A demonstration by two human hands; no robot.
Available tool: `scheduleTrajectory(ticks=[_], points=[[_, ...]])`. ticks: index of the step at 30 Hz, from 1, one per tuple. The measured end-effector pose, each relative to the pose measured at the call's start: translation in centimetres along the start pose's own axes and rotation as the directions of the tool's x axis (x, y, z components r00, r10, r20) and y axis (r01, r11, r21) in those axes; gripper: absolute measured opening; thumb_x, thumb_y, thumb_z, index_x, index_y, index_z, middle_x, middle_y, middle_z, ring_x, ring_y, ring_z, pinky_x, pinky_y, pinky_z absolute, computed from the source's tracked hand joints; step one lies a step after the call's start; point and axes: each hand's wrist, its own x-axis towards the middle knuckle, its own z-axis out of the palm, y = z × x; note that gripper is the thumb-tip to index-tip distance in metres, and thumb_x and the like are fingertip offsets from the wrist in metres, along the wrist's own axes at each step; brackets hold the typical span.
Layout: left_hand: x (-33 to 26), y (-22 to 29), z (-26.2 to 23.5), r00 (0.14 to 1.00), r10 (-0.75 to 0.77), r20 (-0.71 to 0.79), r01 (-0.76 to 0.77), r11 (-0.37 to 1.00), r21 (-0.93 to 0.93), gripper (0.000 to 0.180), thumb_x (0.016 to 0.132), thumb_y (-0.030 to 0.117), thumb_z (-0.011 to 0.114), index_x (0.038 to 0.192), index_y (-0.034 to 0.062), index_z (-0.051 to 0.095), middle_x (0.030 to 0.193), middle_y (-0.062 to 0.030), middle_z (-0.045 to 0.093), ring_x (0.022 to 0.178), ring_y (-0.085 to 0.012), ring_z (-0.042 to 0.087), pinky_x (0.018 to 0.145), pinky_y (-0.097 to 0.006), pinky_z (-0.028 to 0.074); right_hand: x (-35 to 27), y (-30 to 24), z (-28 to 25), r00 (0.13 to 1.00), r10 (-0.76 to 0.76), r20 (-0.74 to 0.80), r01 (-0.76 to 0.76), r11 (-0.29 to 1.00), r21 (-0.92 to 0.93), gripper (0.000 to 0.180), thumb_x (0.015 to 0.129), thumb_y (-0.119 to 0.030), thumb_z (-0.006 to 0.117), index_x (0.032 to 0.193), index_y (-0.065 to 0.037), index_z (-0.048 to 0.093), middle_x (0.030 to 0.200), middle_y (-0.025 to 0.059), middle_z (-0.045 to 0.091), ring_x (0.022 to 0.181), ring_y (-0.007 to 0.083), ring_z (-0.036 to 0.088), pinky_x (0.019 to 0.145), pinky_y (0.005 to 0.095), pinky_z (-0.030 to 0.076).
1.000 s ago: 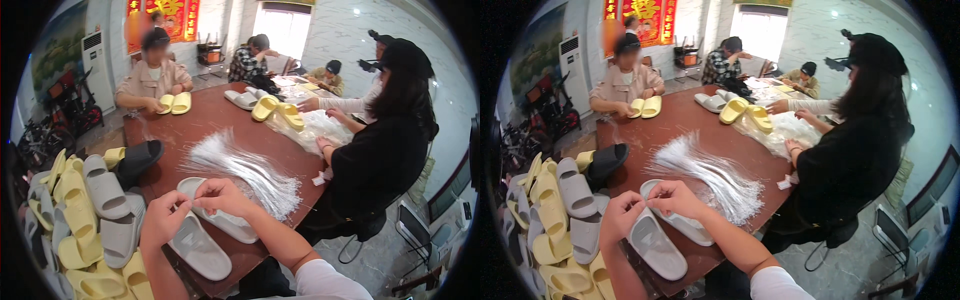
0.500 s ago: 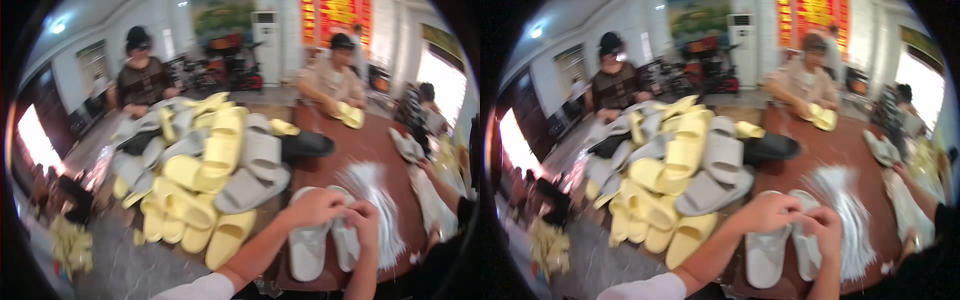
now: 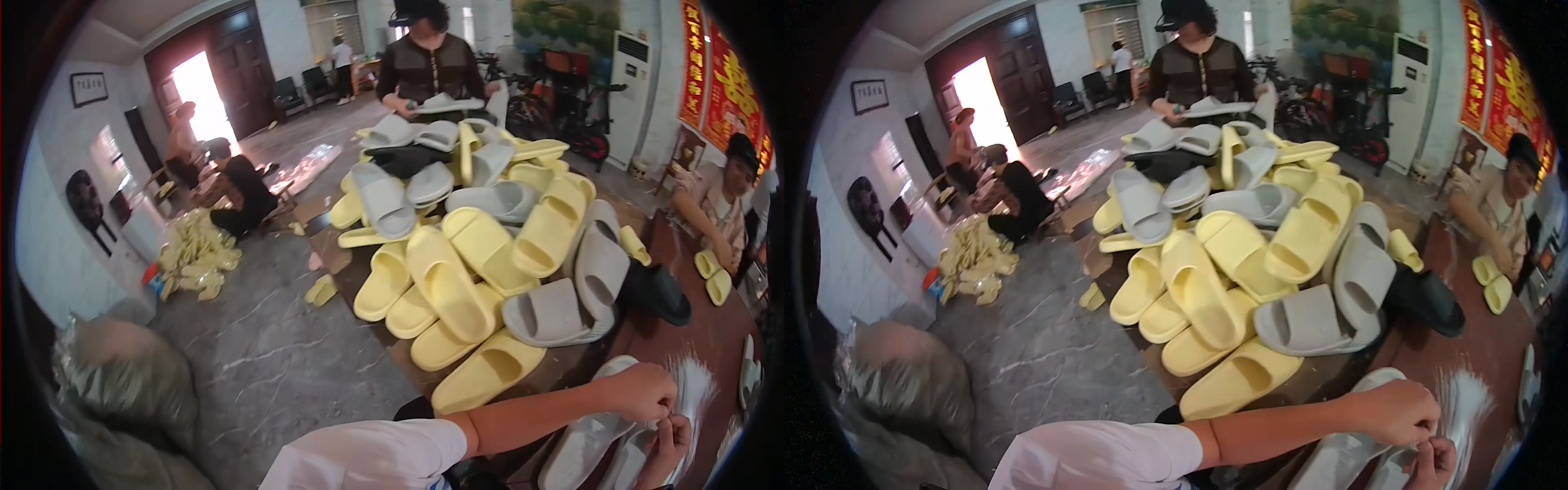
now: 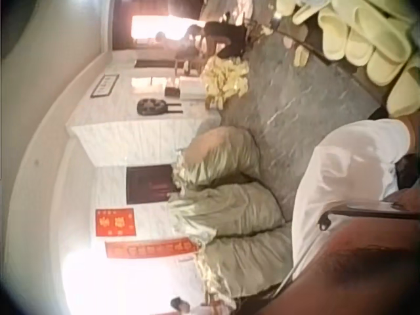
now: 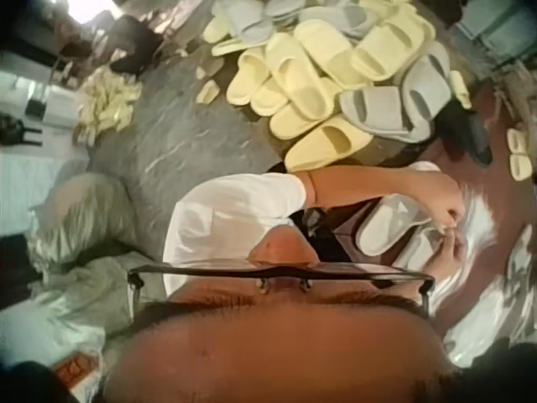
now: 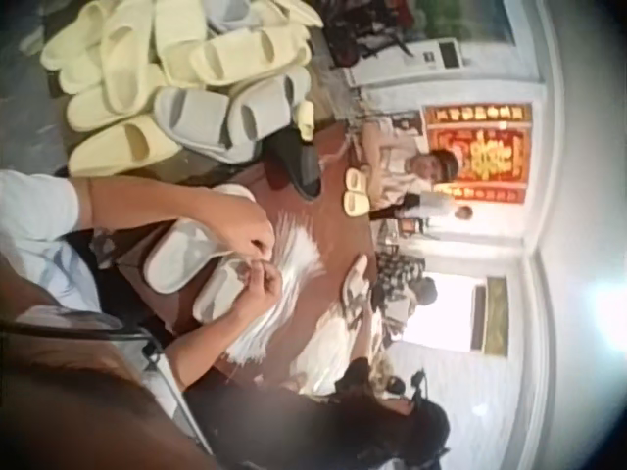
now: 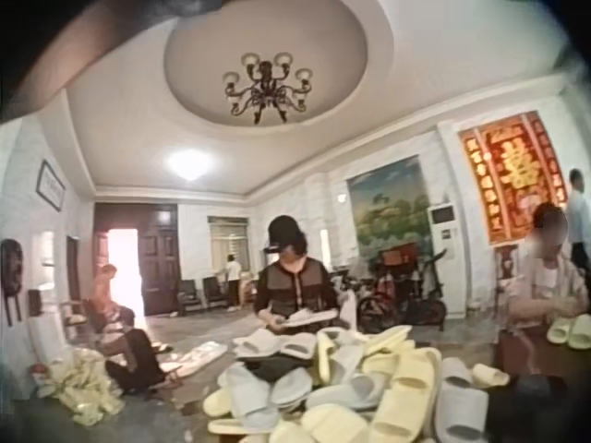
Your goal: The person pairs slides together by threading and securing plastic fasteners through each pair by hand.
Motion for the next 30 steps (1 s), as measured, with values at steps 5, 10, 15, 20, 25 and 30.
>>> scheduleTrajectory(ticks=[5,10,15,20,25,30], points=[[0.9,0.9,0.3,0.996,0.05,0.078,-0.05,0.999,-0.001,0.023,0.076,0.027,0.067,0.074,0.0037,0.071,0.073,-0.0161,0.068,0.073,-0.0367,0.066,0.064,-0.047,0.049,-1.1,-1.6,-1.1,0.994,0.077,-0.081,-0.09,0.981,-0.17,0.02,0.09,-0.011,0.072,0.104,0.001,0.063,0.1,0.0119,0.059,0.077,0.0176,0.057,0.064,0.0304,0.048],[-0.3,-0.6,-2.9,0.979,-0.086,0.184,0.101,0.992,-0.074,0.028,0.084,0.035,0.07,0.085,0.0066,0.074,0.079,-0.0158,0.07,0.077,-0.0315,0.069,0.069,-0.042,0.052,-0.5,-4.1,4.6,0.995,0.065,0.076,-0.053,0.988,-0.144,0.008,0.081,-0.004,0.076,0.085,0.002,0.072,0.072,0.0056,0.066,0.061,0.0121,0.059,0.054,0.0268,0.045],[1.1,0.2,-2.7,0.972,-0.083,0.219,0.092,0.995,-0.03,0.018,0.087,0.02,0.072,0.093,0.003,0.073,0.081,-0.0134,0.069,0.074,-0.0241,0.067,0.067,-0.035,0.051,-0.1,-4.0,3.0,0.986,0.082,0.147,-0.099,0.988,0.115,0.008,0.087,-0.003,0.077,0.092,0.002,0.073,0.078,0.0043,0.069,0.064,0.0094,0.062,0.057,0.0232,0.049],[1.2,0.4,-2.2,0.959,-0.081,0.271,0.092,0.995,-0.029,0.016,0.09,0.017,0.07,0.094,0.0011,0.073,0.078,-0.0059,0.068,0.072,-0.0121,0.061,0.065,-0.028,0.048,-0.9,-4.4,2.2,0.984,0.082,0.159,-0.098,0.991,0.094,0.009,0.087,-0.004,0.078,0.094,0.0,0.074,0.081,0.0032,0.07,0.064,0.0081,0.062,0.056,0.0227,0.049],[0.6,1.1,-3.0,0.948,-0.131,0.291,0.17,0.979,-0.113,0.017,0.092,0.017,0.07,0.095,0.0007,0.073,0.078,-0.0013,0.066,0.072,-0.0069,0.057,0.065,-0.026,0.047,-1.4,-4.5,2.3,0.993,0.039,0.113,-0.061,0.979,0.193,0.01,0.088,-0.005,0.078,0.096,-0.002,0.074,0.08,0.0023,0.07,0.063,0.007,0.061,0.055,0.0222,0.048],[0.2,1.1,-4.2,0.921,-0.266,0.286,0.29,0.956,-0.043,0.022,0.091,0.023,0.07,0.098,0.0031,0.073,0.084,-0.0081,0.071,0.074,-0.0167,0.064,0.071,-0.031,0.051,-1.6,-4.8,2.6,1.0,0.009,0.028,-0.015,0.974,0.224,0.007,0.089,-0.004,0.076,0.094,-0.001,0.072,0.078,0.0015,0.069,0.06,0.0057,0.059,0.053,0.0216,0.045]])
